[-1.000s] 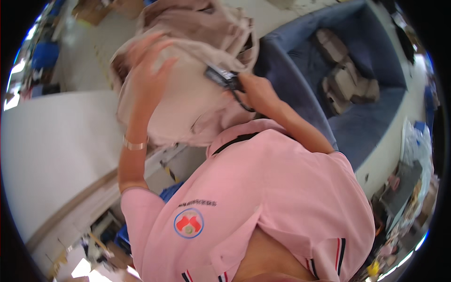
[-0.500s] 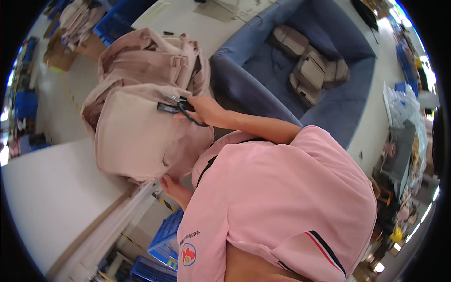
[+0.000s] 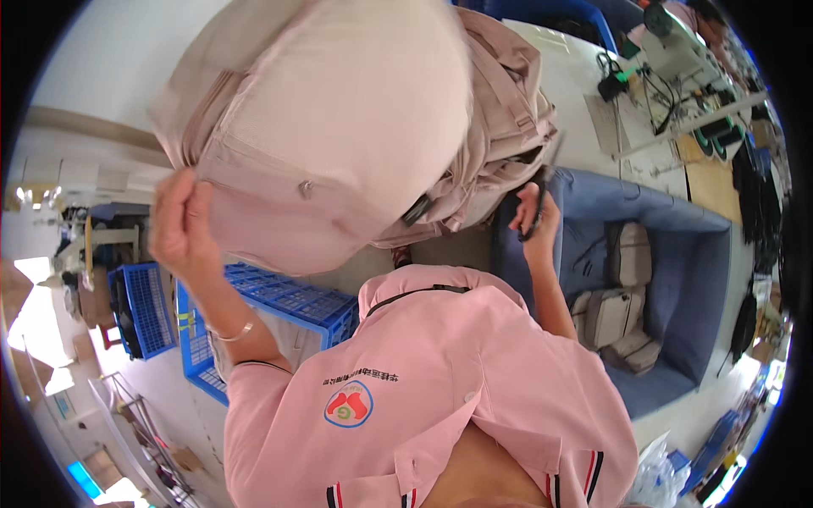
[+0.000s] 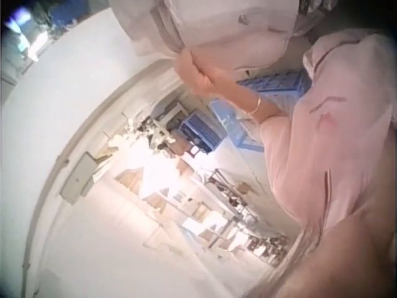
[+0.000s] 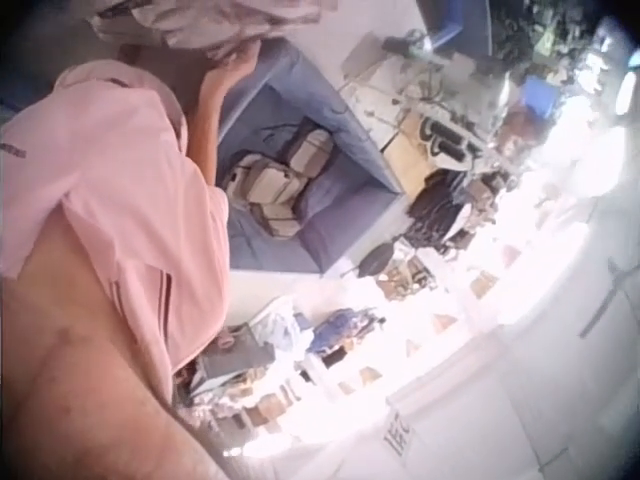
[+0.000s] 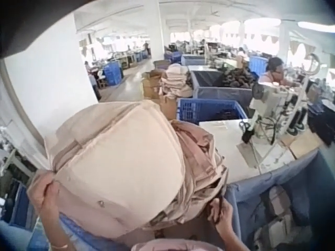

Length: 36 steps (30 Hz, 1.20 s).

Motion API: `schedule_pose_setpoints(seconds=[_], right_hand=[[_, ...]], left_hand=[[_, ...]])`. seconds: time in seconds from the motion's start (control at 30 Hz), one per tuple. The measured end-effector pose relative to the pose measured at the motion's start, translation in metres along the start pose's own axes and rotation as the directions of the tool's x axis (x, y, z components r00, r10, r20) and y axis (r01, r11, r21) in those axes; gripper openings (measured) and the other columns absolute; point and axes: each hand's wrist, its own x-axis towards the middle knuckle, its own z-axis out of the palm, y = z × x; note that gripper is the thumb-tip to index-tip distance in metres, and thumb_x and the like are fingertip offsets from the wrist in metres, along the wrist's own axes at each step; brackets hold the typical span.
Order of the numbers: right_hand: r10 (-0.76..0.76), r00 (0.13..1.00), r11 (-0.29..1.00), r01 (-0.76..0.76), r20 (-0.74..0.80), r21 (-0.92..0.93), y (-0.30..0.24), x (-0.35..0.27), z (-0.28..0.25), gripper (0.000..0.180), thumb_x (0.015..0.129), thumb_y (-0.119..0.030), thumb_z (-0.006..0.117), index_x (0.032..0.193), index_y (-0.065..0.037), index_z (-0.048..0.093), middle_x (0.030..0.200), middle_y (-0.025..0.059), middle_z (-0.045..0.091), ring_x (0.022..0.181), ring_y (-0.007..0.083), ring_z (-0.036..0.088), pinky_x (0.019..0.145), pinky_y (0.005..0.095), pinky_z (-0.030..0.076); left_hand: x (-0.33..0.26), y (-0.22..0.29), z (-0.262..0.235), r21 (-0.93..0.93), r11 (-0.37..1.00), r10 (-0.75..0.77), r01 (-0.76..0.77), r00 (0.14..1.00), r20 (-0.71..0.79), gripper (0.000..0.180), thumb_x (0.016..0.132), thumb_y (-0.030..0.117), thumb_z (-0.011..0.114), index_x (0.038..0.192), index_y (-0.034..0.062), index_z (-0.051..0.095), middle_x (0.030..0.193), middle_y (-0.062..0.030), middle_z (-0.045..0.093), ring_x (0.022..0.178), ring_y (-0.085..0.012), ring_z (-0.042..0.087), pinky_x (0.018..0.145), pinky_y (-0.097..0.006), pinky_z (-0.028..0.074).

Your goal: Trimming loose threads from backpacks using scissors.

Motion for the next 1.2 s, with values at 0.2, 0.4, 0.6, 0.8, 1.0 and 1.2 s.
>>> schedule_pose_setpoints(seconds=[0.2, 0.4, 0.6, 0.8, 1.0, 1.2], right_hand=[[-0.301, 0.947, 0.931, 0.268, -0.108, -0.246, -0.052, -0.01, 0.012, 0.024, 0.096, -0.024, 0.062, 0.092, -0.001, 0.057, 0.069, -0.0016, 0.051, 0.055, 0.0049, 0.051, 0.049, 0.0215, 0.043], [-0.528, 0.829, 0.66, 0.538, 0.185, -0.524, -0.086, -0.016, 0.032, 0.04, 0.082, -0.029, 0.08, 0.092, 0.0, 0.054, 0.076, 0.0067, 0.051, 0.062, 0.0184, 0.05, 0.057, 0.0293, 0.042], [-0.383, 0.838, 0.453, 0.537, 0.388, -0.712, -0.133, -0.026, 0.059, 0.05, 0.078, -0.037, 0.082, 0.092, 0.001, 0.054, 0.083, 0.0121, 0.053, 0.066, 0.0307, 0.054, 0.06, 0.0366, 0.046], [-0.242, 0.884, 0.363, 0.465, 0.4, -0.808, -0.153, -0.046, 0.07, 0.062, 0.074, -0.05, 0.081, 0.096, 0.003, 0.057, 0.091, 0.0147, 0.057, 0.081, 0.034, 0.061, 0.068, 0.0419, 0.049], [-0.135, 0.916, 0.278, 0.401, 0.378, -0.873, -0.152, -0.04, 0.084, 0.065, 0.075, -0.056, 0.078, 0.096, 0.003, 0.059, 0.095, 0.0163, 0.06, 0.087, 0.036, 0.064, 0.072, 0.0432, 0.05], [-0.175, 0.919, 0.286, 0.391, 0.353, -0.875, -0.149, -0.04, 0.103, 0.062, 0.077, -0.053, 0.078, 0.098, 0.003, 0.058, 0.093, 0.0159, 0.06, 0.085, 0.0361, 0.064, 0.072, 0.0429, 0.05]], left_hand=[[0.09, 0.039, 0.021, -0.062, 0.888, 0.451, -0.455, 0.839, 0.304, 0.014, 0.08, -0.002, 0.069, 0.092, 0.0038, 0.074, 0.089, -0.0047, 0.069, 0.087, -0.0192, 0.06, 0.088, -0.031, 0.042], [0.097, 0.023, 0.111, -0.366, 0.818, 0.574, -0.444, 0.667, 0.475, 0.006, 0.084, 0.006, 0.069, 0.087, 0.0075, 0.073, 0.085, -0.0006, 0.069, 0.087, -0.0168, 0.061, 0.096, -0.033, 0.038], [0.097, -0.012, 0.159, -0.513, 0.819, 0.538, -0.259, 0.657, 0.528, 0.011, 0.086, 0.004, 0.067, 0.094, 0.0069, 0.075, 0.088, -0.0009, 0.07, 0.091, -0.0172, 0.06, 0.096, -0.031, 0.041], [0.101, -0.024, 0.171, -0.477, 0.843, 0.504, -0.247, 0.673, 0.542, 0.012, 0.088, 0.007, 0.066, 0.095, 0.0079, 0.076, 0.091, -0.0004, 0.071, 0.093, -0.0168, 0.06, 0.096, -0.03, 0.041], [0.103, -0.024, 0.179, -0.492, 0.829, 0.525, -0.266, 0.672, 0.522, 0.011, 0.087, 0.007, 0.066, 0.094, 0.0071, 0.075, 0.088, -0.0002, 0.071, 0.089, -0.0166, 0.06, 0.095, -0.031, 0.041], [0.102, -0.027, 0.186, -0.537, 0.816, 0.515, -0.213, 0.688, 0.511, 0.011, 0.089, 0.011, 0.065, 0.092, 0.0092, 0.075, 0.089, 0.0028, 0.071, 0.09, -0.015, 0.06, 0.099, -0.032, 0.035]])
